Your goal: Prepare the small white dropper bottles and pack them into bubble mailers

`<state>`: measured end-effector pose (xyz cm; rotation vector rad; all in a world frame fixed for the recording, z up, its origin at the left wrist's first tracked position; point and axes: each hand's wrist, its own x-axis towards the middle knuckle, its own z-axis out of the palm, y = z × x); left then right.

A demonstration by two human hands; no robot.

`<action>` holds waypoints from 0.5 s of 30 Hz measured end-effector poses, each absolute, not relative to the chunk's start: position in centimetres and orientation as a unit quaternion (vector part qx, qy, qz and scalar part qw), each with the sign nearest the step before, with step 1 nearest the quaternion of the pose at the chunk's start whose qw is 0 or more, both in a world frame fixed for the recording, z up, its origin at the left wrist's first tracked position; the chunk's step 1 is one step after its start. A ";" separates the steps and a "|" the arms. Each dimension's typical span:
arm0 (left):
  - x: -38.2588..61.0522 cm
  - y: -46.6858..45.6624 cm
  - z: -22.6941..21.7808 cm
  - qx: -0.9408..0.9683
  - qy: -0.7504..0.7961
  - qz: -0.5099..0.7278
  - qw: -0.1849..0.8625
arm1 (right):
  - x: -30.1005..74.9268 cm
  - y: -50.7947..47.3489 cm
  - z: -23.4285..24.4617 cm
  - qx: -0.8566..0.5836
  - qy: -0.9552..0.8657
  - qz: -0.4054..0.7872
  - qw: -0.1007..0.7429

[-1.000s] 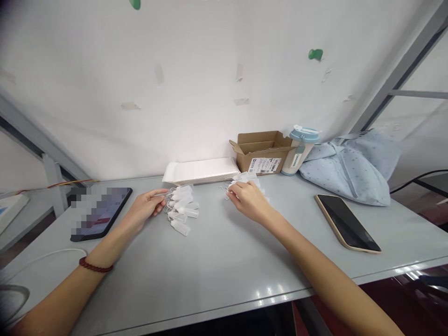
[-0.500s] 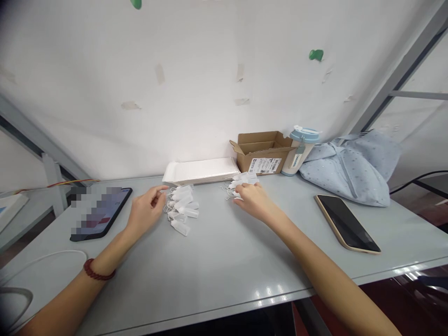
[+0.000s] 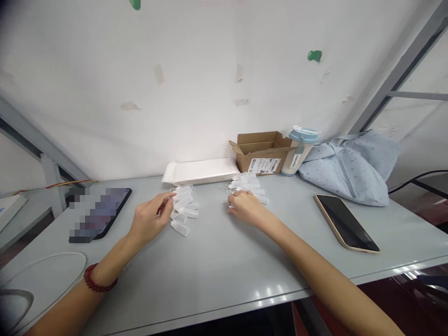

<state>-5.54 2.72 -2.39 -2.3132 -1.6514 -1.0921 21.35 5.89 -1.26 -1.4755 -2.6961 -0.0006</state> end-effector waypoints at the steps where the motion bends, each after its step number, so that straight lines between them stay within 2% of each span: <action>1: -5.5 2.7 -2.4 -0.761 -0.542 -0.355 0.048 | 21.3 5.8 -1.3 -0.471 -0.881 0.006 0.042; 5: -5.1 2.5 -2.8 -0.775 -0.524 -0.351 0.044 | 21.0 5.6 -1.6 -0.428 -0.900 0.018 0.087; 10: -4.8 2.3 -2.8 -0.788 -0.507 -0.348 0.040 | 20.4 5.1 -1.7 -0.352 -0.917 0.020 0.187; 15: -4.1 1.5 -2.4 -0.829 -0.457 -0.321 -0.013 | 19.9 4.5 -1.6 -0.310 -0.921 -0.004 0.236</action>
